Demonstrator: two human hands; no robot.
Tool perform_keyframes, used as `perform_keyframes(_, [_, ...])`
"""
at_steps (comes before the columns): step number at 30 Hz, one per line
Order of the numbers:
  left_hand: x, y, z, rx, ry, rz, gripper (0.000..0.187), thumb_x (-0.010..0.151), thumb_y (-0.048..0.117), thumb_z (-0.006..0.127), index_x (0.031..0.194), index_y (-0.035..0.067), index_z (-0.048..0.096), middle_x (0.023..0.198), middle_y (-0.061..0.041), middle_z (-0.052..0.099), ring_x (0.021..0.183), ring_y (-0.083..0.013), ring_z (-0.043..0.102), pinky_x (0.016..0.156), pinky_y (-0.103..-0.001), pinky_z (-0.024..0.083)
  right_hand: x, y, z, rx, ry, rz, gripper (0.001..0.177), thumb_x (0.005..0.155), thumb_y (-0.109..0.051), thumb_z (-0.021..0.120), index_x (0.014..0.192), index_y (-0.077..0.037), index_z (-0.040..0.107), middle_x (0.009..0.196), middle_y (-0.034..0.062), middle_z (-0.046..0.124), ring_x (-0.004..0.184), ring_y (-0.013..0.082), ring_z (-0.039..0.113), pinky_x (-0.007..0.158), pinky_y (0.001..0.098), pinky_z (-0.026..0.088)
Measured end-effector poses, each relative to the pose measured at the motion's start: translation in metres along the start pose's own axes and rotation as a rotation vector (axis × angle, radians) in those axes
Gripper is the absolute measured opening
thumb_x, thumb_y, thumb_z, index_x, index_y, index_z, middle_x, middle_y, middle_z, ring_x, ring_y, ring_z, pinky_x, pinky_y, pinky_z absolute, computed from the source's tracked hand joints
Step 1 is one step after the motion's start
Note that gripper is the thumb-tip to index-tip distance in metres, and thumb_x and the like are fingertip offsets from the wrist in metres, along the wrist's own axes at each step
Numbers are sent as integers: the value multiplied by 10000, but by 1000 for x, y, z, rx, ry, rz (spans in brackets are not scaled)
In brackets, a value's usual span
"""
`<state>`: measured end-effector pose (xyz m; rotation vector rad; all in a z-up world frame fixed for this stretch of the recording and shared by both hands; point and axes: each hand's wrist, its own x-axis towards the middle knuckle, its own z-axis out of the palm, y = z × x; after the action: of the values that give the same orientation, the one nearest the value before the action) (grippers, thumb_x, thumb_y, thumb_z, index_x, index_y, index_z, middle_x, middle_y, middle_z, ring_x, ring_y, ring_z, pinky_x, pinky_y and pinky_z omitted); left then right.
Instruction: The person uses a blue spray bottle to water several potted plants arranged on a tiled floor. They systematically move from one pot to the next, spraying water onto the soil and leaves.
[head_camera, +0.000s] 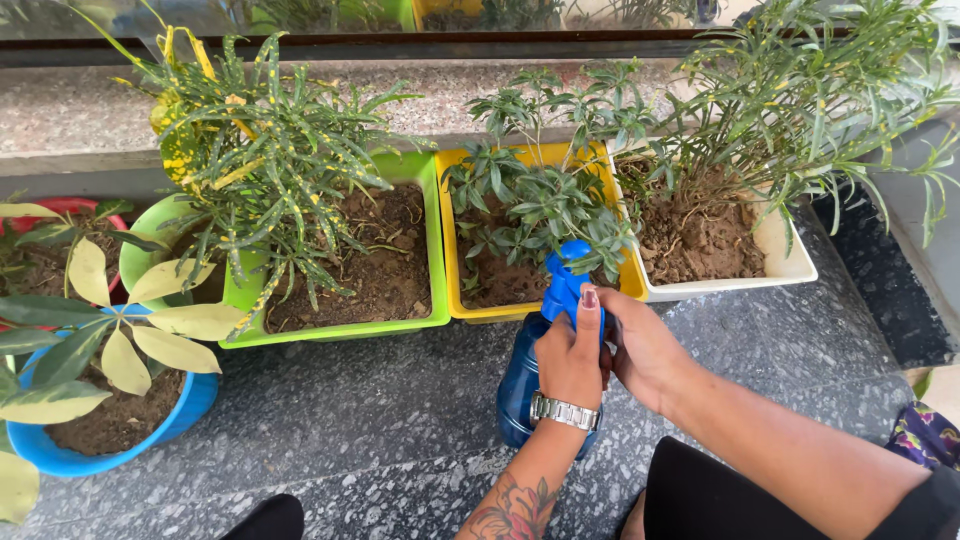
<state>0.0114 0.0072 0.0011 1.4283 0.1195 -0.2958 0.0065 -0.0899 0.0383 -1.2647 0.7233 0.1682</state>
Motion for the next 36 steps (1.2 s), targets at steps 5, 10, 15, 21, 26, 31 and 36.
perform_keyframes(5, [-1,2,0,13,26,15,706,924,667,515,755,-6,647,489,-74,588,417,-167,610,397,-339,462,8,6,-4,6,-1,-11,190,938,-316,562,1028,-170,644,1001,-6,632,977,161,561,738,380,441])
perform_keyframes(10, [-3,0,0,-15,47,33,699,936,656,522,760,-7,656,499,-73,591,437,-159,616,411,-332,454,15,20,-9,8,-42,-61,161,963,-296,590,1035,-154,569,1015,9,608,999,182,543,731,394,438])
perform_keyframes(15, [-2,2,-1,-57,3,14,698,936,661,505,770,0,656,498,-62,584,431,-151,603,407,-327,445,-4,-8,5,-14,16,39,209,930,-336,535,1031,-194,650,995,-27,635,976,141,559,723,350,422])
perform_keyframes(21, [-3,-1,1,-70,49,-9,710,941,661,524,758,-15,643,497,-61,567,427,-159,588,399,-330,436,0,3,-1,-25,-45,-55,162,920,-286,590,1028,-173,633,995,1,621,960,175,542,711,380,406])
perform_keyframes(26, [-2,0,0,-42,38,26,681,931,653,517,786,5,668,501,-72,592,434,-157,610,418,-330,452,-9,-4,8,-31,10,-3,196,932,-332,563,1006,-171,646,974,-29,639,951,140,562,725,358,422])
perform_keyframes(31, [-1,-1,0,-19,44,35,701,939,655,509,775,-9,663,507,-82,595,440,-170,618,428,-338,466,2,3,-2,-16,-7,-7,225,939,-317,556,1042,-167,689,970,-28,647,934,141,559,693,341,407])
perform_keyframes(36, [-1,-5,0,-15,55,25,698,945,642,521,764,-18,659,504,-84,595,446,-181,622,419,-352,454,17,22,-16,-5,-62,-110,155,986,-285,590,1011,-133,588,972,8,603,922,183,534,668,383,412])
